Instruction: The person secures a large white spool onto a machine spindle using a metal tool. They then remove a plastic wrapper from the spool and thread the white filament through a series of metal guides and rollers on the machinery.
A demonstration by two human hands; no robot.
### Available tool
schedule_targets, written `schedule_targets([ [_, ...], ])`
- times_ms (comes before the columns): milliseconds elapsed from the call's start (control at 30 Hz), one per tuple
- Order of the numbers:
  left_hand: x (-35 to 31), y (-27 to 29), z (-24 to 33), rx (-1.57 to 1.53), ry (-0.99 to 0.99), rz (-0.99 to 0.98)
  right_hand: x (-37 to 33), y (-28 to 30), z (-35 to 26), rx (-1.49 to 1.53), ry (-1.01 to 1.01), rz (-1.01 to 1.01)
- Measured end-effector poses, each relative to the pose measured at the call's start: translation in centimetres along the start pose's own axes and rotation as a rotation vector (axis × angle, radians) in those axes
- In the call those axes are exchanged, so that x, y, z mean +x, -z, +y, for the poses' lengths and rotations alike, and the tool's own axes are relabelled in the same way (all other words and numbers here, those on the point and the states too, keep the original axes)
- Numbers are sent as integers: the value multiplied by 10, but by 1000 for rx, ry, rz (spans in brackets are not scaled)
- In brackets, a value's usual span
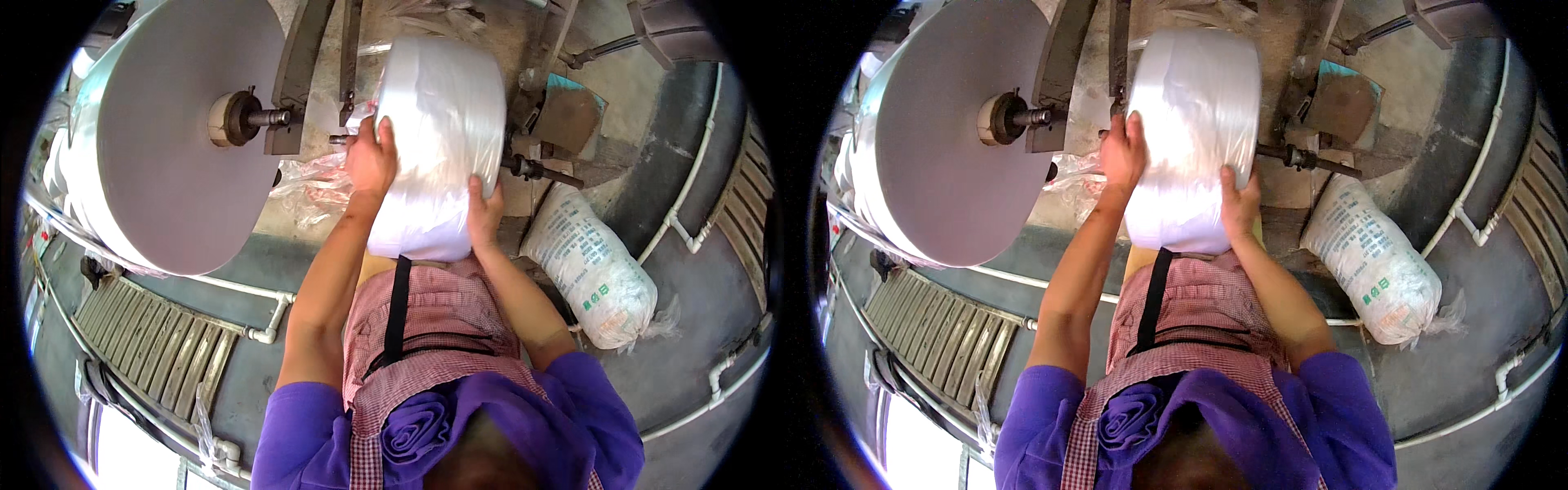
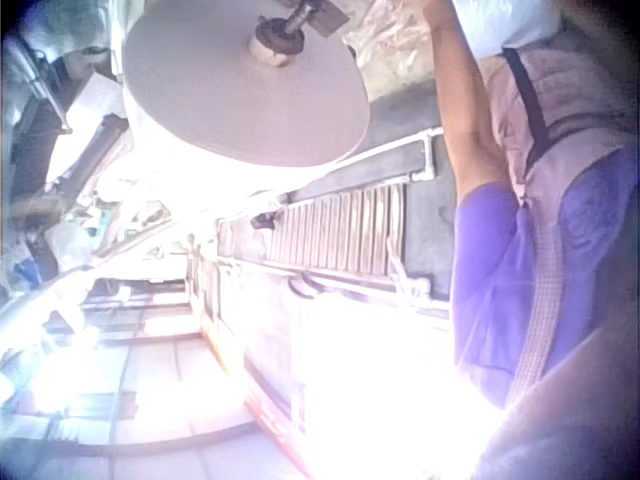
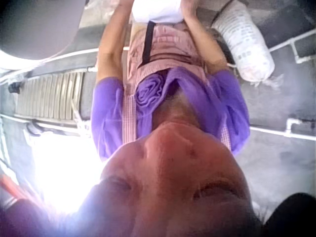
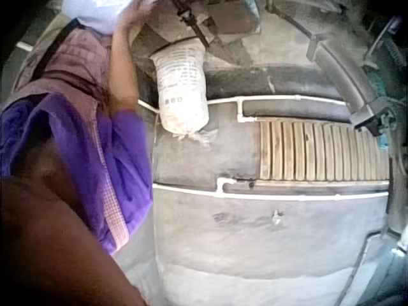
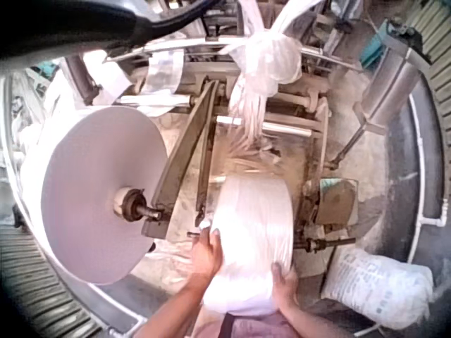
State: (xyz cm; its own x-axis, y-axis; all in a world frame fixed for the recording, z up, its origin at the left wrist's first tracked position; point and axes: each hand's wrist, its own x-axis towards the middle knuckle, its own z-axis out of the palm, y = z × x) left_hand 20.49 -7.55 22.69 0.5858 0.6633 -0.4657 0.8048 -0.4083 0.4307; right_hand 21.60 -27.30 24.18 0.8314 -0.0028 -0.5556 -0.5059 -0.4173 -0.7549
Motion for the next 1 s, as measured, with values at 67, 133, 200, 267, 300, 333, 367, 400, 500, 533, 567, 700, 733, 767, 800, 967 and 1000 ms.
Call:
schedule_targets([
  [67, 7, -1, 12, 31, -19, 28, 12, 1, -1, -46, 86, 33],
  [133, 21, -1, 18, 73, 1, 37, 19, -5, -13, -114, 107, 58],
  [200, 34, -4, 19, 83, -25, 35, 26, -7, -17, -106, 122, 75],
  [267, 50, -5, 21, 0, -74, 24, 38, -9, -32, -132, 103, 81],
  [300, 57, -5, 18, -7, -65, -15, 46, -11, -32, -163, 63, 99],
  [333, 57, -6, 20, -34, -124, 10, 57, -11, -26, -126, 35, 94],
  [367, 51, 0, 21, -144, -192, -46, 62, -11, -29, -93, 86, 91],
  [400, 44, -7, 8, -117, -208, 35, 70, -12, -29, -218, 59, 126],
  [500, 10, -7, -2, -135, -181, 87, 83, -13, -37, -266, -19, 149],
  [533, 5, -4, 5, -159, -205, 122, 86, -14, -38, -255, -30, 125],
  [567, 7, -1, 9, -117, -183, 126, 87, -14, -45, -282, -72, 118],
  [700, 17, 4, 23, -40, -134, 81, 92, -21, -40, -201, 18, 188],
  [733, 20, 4, 23, -42, -143, 95, 94, -22, -41, -192, 5, 185],
  [767, 23, 2, 20, -45, -151, 109, 95, -23, -43, -184, -8, 181],
  [800, 25, 2, 20, -49, -158, 122, 96, -24, -44, -177, -20, 177],
  [967, 27, 3, 26, -40, -156, 134, 97, -26, -45, -157, 17, 218],
  [1000, 28, 3, 26, -36, -161, 144, 97, -26, -46, -144, 30, 220],
])
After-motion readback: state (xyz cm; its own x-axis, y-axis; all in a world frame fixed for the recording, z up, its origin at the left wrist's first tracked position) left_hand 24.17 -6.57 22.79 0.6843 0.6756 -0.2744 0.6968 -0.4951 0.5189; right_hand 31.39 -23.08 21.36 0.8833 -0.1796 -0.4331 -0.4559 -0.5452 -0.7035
